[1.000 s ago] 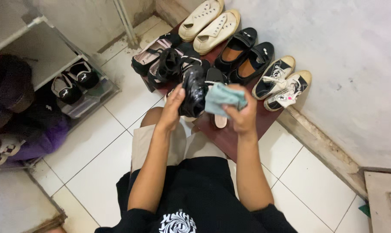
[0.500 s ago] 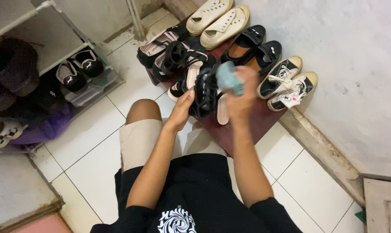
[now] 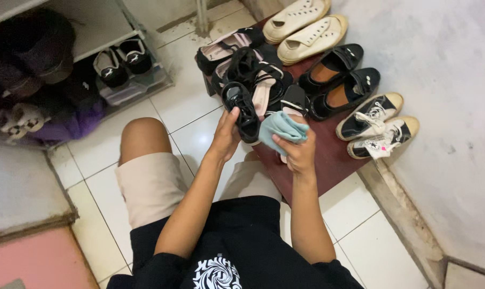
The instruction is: The person sits on the floor and wipes several pairs of shoes with a light blue cloth. They pick up each shoe from a nearby shelf or stool, wipe the exterior surfaces, and return the shoes to the shelf or stool.
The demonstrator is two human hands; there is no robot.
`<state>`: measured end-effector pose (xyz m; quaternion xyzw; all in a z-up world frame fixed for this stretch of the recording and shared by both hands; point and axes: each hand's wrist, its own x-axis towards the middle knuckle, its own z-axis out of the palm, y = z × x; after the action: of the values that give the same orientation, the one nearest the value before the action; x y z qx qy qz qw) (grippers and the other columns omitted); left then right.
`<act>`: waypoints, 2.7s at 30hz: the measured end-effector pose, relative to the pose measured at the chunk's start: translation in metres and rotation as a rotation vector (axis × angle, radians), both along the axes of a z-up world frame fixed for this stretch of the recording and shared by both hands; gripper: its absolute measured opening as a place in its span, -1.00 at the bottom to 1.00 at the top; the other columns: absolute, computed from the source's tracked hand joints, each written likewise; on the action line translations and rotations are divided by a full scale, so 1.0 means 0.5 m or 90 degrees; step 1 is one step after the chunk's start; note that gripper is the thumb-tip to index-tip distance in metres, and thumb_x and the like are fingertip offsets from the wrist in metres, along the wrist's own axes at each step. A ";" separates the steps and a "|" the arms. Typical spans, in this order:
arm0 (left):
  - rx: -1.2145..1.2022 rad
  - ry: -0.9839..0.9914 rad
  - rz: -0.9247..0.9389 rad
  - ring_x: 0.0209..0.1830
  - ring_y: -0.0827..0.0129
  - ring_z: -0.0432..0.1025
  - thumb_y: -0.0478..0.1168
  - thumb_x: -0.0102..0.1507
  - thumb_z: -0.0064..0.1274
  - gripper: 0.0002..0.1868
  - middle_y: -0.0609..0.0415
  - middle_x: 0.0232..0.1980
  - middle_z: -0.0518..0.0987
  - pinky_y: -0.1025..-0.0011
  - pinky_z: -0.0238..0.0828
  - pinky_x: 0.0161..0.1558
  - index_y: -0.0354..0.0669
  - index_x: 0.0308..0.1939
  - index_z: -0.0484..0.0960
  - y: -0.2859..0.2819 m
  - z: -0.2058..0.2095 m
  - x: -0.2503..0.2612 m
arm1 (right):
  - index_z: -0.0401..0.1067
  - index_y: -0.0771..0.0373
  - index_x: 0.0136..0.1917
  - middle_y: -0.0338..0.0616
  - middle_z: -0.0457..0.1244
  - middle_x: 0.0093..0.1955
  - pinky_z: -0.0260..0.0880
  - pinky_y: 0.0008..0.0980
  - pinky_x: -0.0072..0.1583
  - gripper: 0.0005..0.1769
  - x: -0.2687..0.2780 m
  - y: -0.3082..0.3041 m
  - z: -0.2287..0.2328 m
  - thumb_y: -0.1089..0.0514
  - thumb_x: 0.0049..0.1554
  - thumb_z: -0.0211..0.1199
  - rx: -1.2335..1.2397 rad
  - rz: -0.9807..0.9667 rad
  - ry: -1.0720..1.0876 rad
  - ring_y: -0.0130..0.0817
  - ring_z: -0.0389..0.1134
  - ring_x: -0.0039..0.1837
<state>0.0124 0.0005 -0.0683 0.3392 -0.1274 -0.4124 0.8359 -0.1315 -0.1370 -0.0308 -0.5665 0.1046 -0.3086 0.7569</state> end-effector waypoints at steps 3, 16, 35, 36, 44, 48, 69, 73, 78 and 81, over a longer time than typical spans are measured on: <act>0.044 0.021 0.043 0.27 0.33 0.43 0.12 0.34 -0.06 -0.32 0.16 0.26 0.50 0.17 0.38 0.26 0.00 0.46 0.15 0.010 0.018 0.005 | 0.39 0.41 0.23 -0.12 0.38 0.11 0.44 -0.35 0.22 -0.46 0.023 -0.003 -0.008 0.47 -0.02 0.42 0.028 0.096 0.044 -0.38 0.42 0.15; 0.142 -0.274 0.121 0.39 0.35 0.28 0.11 0.42 -0.08 -0.32 0.01 0.39 0.41 0.36 0.17 0.38 -0.21 0.50 0.26 0.089 0.009 0.030 | 0.48 0.28 0.10 -0.10 0.30 0.17 0.36 -0.29 0.29 -0.54 0.157 0.063 0.082 0.48 -0.09 0.38 -0.576 -0.270 0.017 -0.17 0.34 0.23; 0.057 -0.256 0.001 -0.07 0.41 0.43 0.17 0.51 -0.34 -0.38 0.06 0.00 0.59 0.40 0.40 0.01 -0.32 0.24 0.51 0.188 -0.024 0.141 | 0.45 0.33 0.02 -0.08 0.32 0.04 0.39 -0.28 0.23 -0.79 0.173 0.156 0.104 0.35 0.11 0.39 -0.567 -0.459 0.031 -0.19 0.38 0.12; 0.054 -0.249 -0.020 -0.06 0.41 0.43 0.16 0.50 -0.33 -0.39 0.05 0.01 0.59 0.39 0.40 0.02 -0.31 0.24 0.51 0.197 -0.030 0.142 | 0.46 0.33 0.04 -0.07 0.32 0.07 0.39 -0.27 0.25 -0.77 0.179 0.161 0.108 0.36 0.10 0.38 -0.556 -0.494 0.026 -0.18 0.38 0.14; 0.084 -0.217 0.197 0.08 0.42 0.39 0.14 0.49 -0.35 -0.40 0.05 0.11 0.56 0.41 0.33 0.17 -0.35 0.19 0.52 0.155 -0.032 0.250 | 0.58 0.20 0.02 -0.08 0.37 0.11 0.33 -0.24 0.28 -0.60 0.273 0.341 0.063 0.45 -0.11 0.35 -0.629 -0.296 0.088 -0.15 0.35 0.23; 0.104 -0.124 0.238 0.01 0.38 0.43 0.13 0.47 -0.33 -0.41 0.05 0.05 0.57 0.36 0.38 0.09 -0.33 0.17 0.53 0.196 -0.028 0.319 | 0.56 0.27 0.03 -0.09 0.37 0.08 0.40 -0.36 0.17 -0.65 0.299 0.336 0.050 0.39 -0.07 0.40 -0.490 -0.059 0.098 -0.21 0.41 0.14; 0.243 -0.238 0.140 0.06 0.22 0.44 0.05 0.49 -0.34 -0.39 -0.15 0.11 0.59 0.31 0.39 0.12 -0.42 0.29 0.50 -0.021 0.071 0.564 | 0.54 0.35 -0.02 -0.05 0.35 0.06 0.35 -0.36 0.23 -0.57 0.545 0.139 0.061 0.44 -0.21 0.19 -0.368 -0.021 0.101 -0.19 0.39 0.15; 0.130 -0.383 0.096 0.31 0.26 0.37 0.01 0.49 -0.28 -0.42 -0.11 0.29 0.52 0.36 0.22 0.37 -0.42 0.37 0.41 -0.048 0.135 0.549 | 0.56 0.38 -0.06 -0.06 0.37 0.01 0.39 -0.39 0.17 -0.65 0.541 0.075 0.132 0.42 -0.17 0.24 -0.309 -0.101 0.112 -0.23 0.41 0.07; 0.135 -0.462 0.053 0.43 0.21 0.35 -0.08 0.45 -0.23 -0.44 -0.17 0.38 0.51 0.33 0.14 0.46 -0.43 0.41 0.40 -0.016 0.162 0.502 | 0.51 0.38 -0.03 -0.11 0.33 0.02 0.40 -0.39 0.21 -0.69 0.510 0.000 0.189 0.42 -0.10 0.21 -0.292 -0.399 0.036 -0.29 0.38 0.09; 0.154 -0.590 0.057 0.52 0.14 0.24 -0.12 0.44 -0.17 -0.46 -0.24 0.42 0.46 0.31 0.01 0.50 -0.45 0.40 0.41 0.011 0.128 0.452 | 0.45 0.36 -0.01 -0.17 0.30 -0.02 0.40 -0.40 0.18 -0.70 0.474 0.023 0.161 0.42 -0.08 0.25 -0.195 -0.523 0.051 -0.35 0.35 0.05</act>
<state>0.2381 0.0061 -0.0042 0.5874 -0.4228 -0.1935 0.6624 0.1056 -0.1255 0.0497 -0.5947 0.3034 -0.5740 0.4740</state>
